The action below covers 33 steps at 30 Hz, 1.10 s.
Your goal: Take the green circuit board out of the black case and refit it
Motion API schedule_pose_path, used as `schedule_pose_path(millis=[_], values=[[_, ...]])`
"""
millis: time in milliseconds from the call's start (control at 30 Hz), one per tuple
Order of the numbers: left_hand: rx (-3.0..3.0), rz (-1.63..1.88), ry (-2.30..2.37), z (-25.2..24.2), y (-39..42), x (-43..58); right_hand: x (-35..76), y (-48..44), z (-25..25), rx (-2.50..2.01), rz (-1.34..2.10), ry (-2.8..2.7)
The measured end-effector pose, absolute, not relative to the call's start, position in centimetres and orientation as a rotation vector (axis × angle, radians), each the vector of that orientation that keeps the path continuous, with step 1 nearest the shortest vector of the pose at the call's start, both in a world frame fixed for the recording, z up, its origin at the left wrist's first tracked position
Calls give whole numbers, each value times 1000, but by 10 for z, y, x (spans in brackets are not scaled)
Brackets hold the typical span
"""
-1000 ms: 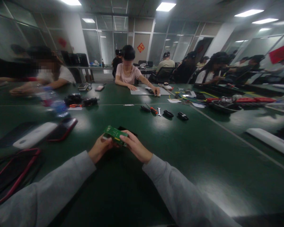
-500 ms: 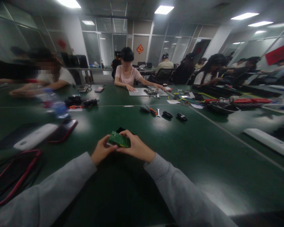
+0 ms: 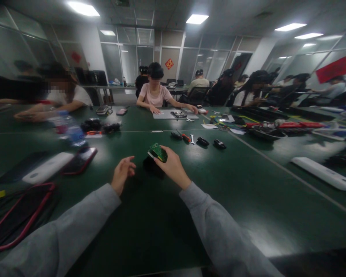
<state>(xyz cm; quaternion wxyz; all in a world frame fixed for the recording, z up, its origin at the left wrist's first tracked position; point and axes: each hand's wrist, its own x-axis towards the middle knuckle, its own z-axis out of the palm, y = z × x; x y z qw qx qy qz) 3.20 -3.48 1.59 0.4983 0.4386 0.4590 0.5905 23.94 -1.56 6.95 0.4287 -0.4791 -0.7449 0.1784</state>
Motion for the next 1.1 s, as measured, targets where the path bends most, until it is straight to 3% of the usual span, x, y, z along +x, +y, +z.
schedule_pose_path(millis=[767,900,1100], values=[[1116,1364,1098,14,-34,30,244,-3,42,-1125,422,-2183],[1110,1369,1076,16,-34,29,287,7,38,-1234,311,-2217],[1116,1339,1081,16,-33,30,435,30,26,-1645,-122,-2111]])
